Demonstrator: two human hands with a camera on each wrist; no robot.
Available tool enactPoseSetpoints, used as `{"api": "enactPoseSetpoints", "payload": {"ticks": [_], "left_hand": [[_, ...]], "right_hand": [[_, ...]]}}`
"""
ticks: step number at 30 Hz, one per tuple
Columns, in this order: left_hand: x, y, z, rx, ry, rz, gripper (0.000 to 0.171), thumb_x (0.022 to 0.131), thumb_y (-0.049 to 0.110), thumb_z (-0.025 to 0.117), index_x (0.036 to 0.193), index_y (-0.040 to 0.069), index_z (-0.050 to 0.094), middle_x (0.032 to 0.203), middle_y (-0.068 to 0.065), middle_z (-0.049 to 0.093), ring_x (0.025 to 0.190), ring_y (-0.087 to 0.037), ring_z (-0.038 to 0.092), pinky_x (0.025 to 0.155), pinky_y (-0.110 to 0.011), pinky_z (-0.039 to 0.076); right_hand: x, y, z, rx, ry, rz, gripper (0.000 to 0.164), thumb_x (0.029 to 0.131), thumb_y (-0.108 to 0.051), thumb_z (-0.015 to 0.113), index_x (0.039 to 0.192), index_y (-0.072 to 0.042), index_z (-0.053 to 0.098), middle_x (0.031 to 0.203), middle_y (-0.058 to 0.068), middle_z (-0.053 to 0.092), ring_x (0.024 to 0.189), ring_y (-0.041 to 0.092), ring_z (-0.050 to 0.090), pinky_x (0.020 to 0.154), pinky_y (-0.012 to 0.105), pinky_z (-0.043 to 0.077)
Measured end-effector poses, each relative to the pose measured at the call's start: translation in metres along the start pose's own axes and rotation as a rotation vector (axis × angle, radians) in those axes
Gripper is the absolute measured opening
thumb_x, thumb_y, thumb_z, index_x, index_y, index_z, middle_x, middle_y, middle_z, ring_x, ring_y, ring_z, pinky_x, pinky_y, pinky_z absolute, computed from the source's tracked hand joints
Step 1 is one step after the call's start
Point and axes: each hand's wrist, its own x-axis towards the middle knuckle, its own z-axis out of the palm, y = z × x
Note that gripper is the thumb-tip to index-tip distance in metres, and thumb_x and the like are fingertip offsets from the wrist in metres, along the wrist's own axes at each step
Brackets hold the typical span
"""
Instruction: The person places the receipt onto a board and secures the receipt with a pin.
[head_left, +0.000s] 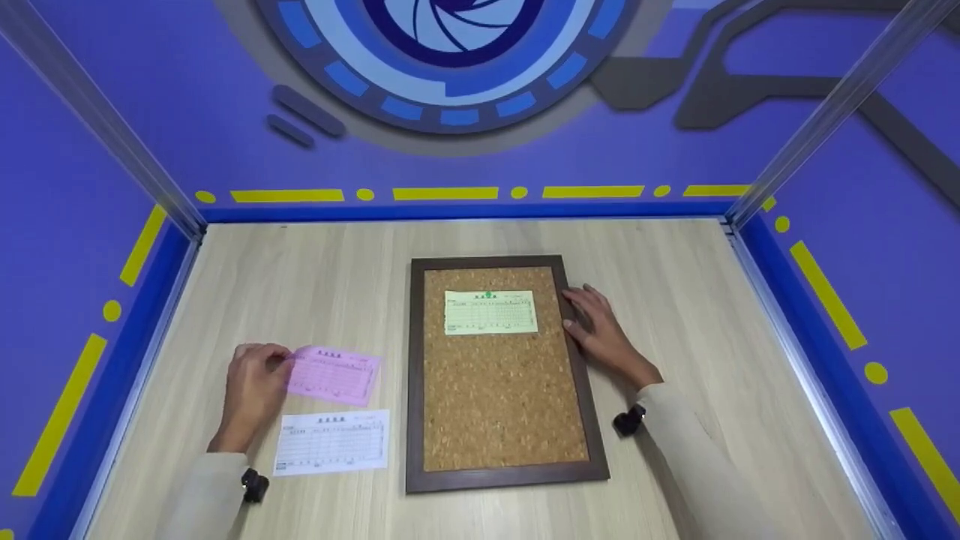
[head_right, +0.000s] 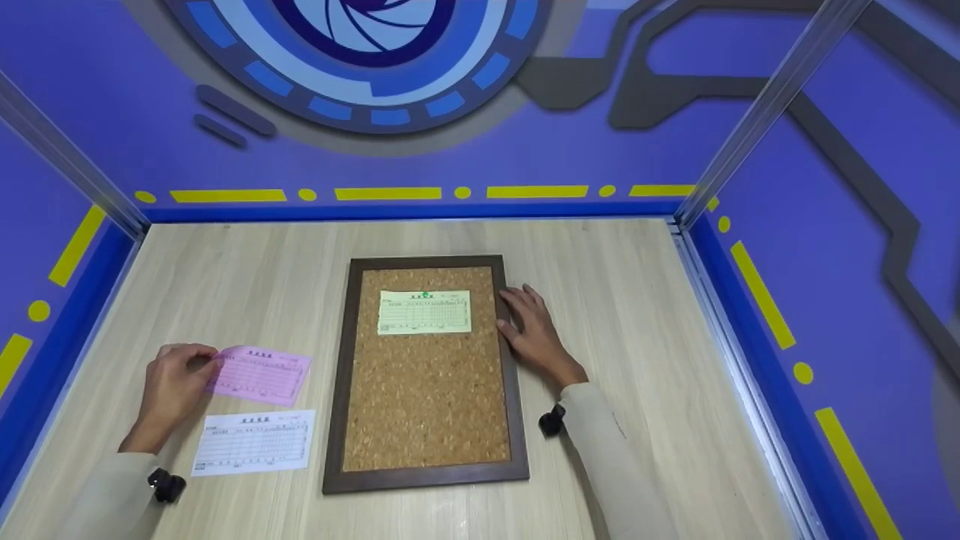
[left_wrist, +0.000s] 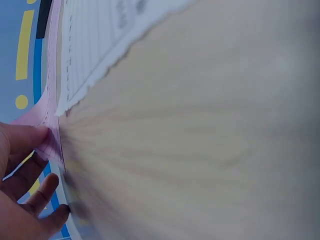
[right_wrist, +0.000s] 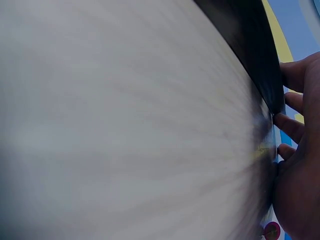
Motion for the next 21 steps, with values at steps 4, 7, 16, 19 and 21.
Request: {"api": "enactPoseSetpoints", "payload": {"ticks": [4,7,16,19,21], "left_hand": [[0.0,0.003,-0.004,0.012,0.021,-0.013,0.012,0.1,0.0,0.075,0.109,-0.006,0.08,0.104,-0.023,0.075,0.101,-0.035,0.067,0.087,-0.041,0.048],[0.001,0.005,-0.006,-0.011,0.029,-0.019,0.01,0.099,-0.002,0.076,0.108,-0.006,0.081,0.098,-0.021,0.079,0.088,-0.03,0.07,0.077,-0.026,0.048],[0.005,0.012,-0.014,-0.094,-0.002,-0.08,0.012,0.098,-0.003,0.079,0.109,-0.008,0.08,0.095,-0.021,0.08,0.08,-0.018,0.069,0.067,-0.013,0.045],[0.006,0.014,-0.018,-0.132,-0.03,-0.137,0.016,0.099,-0.001,0.079,0.113,-0.009,0.079,0.098,-0.022,0.081,0.081,-0.014,0.07,0.067,-0.013,0.047],[0.006,0.015,-0.021,-0.161,-0.047,-0.177,0.019,0.099,0.0,0.079,0.116,-0.01,0.078,0.1,-0.022,0.081,0.08,-0.007,0.07,0.067,-0.013,0.048]], "right_hand": [[0.0,-0.001,0.0,-0.003,-0.002,0.008,0.059,0.11,-0.023,0.067,0.164,-0.008,0.051,0.171,0.021,0.042,0.168,0.042,0.016,0.132,0.068,0.013],[0.0,-0.001,-0.001,-0.006,-0.005,0.009,0.059,0.11,-0.025,0.067,0.164,-0.007,0.05,0.172,0.023,0.04,0.168,0.043,0.015,0.132,0.069,0.014],[0.001,-0.001,-0.001,-0.005,-0.018,0.024,0.061,0.111,-0.03,0.065,0.166,-0.009,0.048,0.173,0.021,0.04,0.168,0.043,0.013,0.132,0.068,0.011],[0.001,-0.001,0.0,-0.002,-0.023,0.032,0.061,0.112,-0.031,0.065,0.166,-0.01,0.048,0.174,0.019,0.039,0.169,0.042,0.012,0.133,0.068,0.01],[0.001,-0.001,0.0,0.001,-0.025,0.03,0.061,0.112,-0.031,0.064,0.166,-0.01,0.048,0.174,0.019,0.038,0.169,0.041,0.012,0.133,0.067,0.01]]}}
